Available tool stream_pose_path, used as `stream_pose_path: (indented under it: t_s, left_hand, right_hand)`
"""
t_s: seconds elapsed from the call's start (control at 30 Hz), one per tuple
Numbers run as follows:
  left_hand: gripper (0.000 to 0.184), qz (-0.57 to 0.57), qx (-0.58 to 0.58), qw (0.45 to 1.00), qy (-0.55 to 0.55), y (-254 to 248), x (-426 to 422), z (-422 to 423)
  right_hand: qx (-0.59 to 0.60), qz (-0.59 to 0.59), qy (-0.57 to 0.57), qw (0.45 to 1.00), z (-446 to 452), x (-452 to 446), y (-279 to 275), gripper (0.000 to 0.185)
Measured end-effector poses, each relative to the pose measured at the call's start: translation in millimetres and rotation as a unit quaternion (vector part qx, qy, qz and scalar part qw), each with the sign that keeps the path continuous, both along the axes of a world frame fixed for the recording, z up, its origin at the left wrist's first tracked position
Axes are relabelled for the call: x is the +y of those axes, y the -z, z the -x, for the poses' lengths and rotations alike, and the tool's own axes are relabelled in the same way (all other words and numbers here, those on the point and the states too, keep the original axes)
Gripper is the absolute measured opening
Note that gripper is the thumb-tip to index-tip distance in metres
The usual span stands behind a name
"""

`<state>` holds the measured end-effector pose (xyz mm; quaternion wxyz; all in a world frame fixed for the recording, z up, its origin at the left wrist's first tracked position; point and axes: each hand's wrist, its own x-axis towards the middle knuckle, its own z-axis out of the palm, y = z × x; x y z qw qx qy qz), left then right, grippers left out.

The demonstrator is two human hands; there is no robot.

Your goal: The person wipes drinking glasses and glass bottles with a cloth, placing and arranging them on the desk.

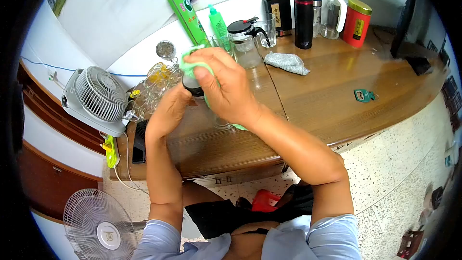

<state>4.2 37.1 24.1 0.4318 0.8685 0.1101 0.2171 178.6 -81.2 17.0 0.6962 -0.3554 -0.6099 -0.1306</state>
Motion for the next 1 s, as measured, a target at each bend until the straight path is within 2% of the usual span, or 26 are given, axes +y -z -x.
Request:
stream_pose_path:
  t_s: [0.03,0.07,0.1,0.17,0.23,0.27,0.33,0.43,0.47,0.57,0.6,0.63,0.7,0.77,0.8,0.87,0.93,1.0]
  left_hand:
    - [0.068,0.000,-0.001,1.000,0.013,6.9,0.3,-2.6]
    - [0.074,0.064,-0.029,0.996,0.055,18.5,2.3,-10.4]
    - [0.071,0.091,-0.028,0.994,0.056,27.4,4.7,-18.0]
    - [0.064,0.146,-0.029,0.987,0.055,39.6,4.5,-29.7]
    - [0.046,0.190,0.025,0.980,0.060,36.5,-10.4,-31.4]
    - [0.045,0.130,0.087,0.986,0.057,30.7,-6.8,-37.6]
    - [0.059,0.174,-0.017,0.967,0.182,44.5,-6.1,-45.3]
    - [0.065,0.192,-0.057,0.971,0.132,49.2,-21.6,-57.6]
    - [0.071,0.109,-0.094,0.984,0.108,47.6,-26.2,-61.1]
    - [0.074,0.014,-0.155,0.988,-0.001,47.5,-43.0,-66.5]
    - [0.072,-0.027,-0.134,0.989,-0.049,47.9,-45.8,-65.2]
    - [0.071,-0.101,-0.140,0.983,-0.060,46.9,-46.7,-65.5]
    - [0.070,-0.247,-0.146,0.954,-0.084,43.1,-48.3,-65.6]
    - [0.073,-0.163,-0.077,0.979,-0.097,36.0,-50.7,-60.9]
    - [0.073,-0.140,-0.035,0.981,-0.131,27.3,-55.5,-55.7]
    - [0.080,-0.126,0.016,0.977,-0.174,26.9,-54.8,-52.7]
    - [0.077,-0.182,0.021,0.968,-0.173,26.4,-54.1,-50.3]
    - [0.073,-0.206,-0.005,0.965,-0.160,22.2,-56.2,-47.1]
  right_hand:
    - [-0.062,0.005,0.008,0.998,-5.8,-3.6,-4.4,0.028]
    - [-0.124,0.008,0.015,0.992,-12.7,-7.2,-10.0,0.029]
    - [-0.185,0.011,0.021,0.982,-18.4,-9.6,-14.8,0.030]
    - [-0.200,0.058,0.007,0.978,-23.7,-13.9,-21.6,0.037]
    - [-0.219,0.118,0.011,0.968,-27.2,-21.1,-29.5,0.036]
    - [-0.219,0.136,0.004,0.966,-28.4,-22.4,-32.1,0.036]
    - [-0.216,0.159,0.020,0.963,-25.1,-25.4,-35.4,0.035]
    - [-0.201,0.122,0.076,0.969,-19.0,-25.0,-29.9,0.030]
    - [-0.197,0.102,0.102,0.970,-16.6,-23.9,-27.8,0.029]
    - [-0.226,0.053,0.188,0.954,-10.3,-25.5,-27.8,0.028]
    - [-0.252,0.041,0.225,0.940,-7.3,-27.1,-28.1,0.029]
    - [-0.276,0.028,0.261,0.925,-5.6,-27.6,-28.8,0.030]
    - [-0.279,0.046,0.254,0.925,-4.9,-25.4,-30.0,0.025]
    - [-0.281,0.067,0.250,0.924,-6.7,-22.5,-29.3,0.023]
    - [-0.249,0.076,0.220,0.940,-12.7,-16.7,-30.8,0.028]
    - [-0.171,0.210,0.172,0.947,-20.1,-18.9,-37.7,0.033]
    - [-0.092,0.367,0.136,0.916,-24.7,-29.9,-54.5,0.045]
    - [0.063,0.428,-0.030,0.901,-43.6,-26.8,-49.9,0.045]
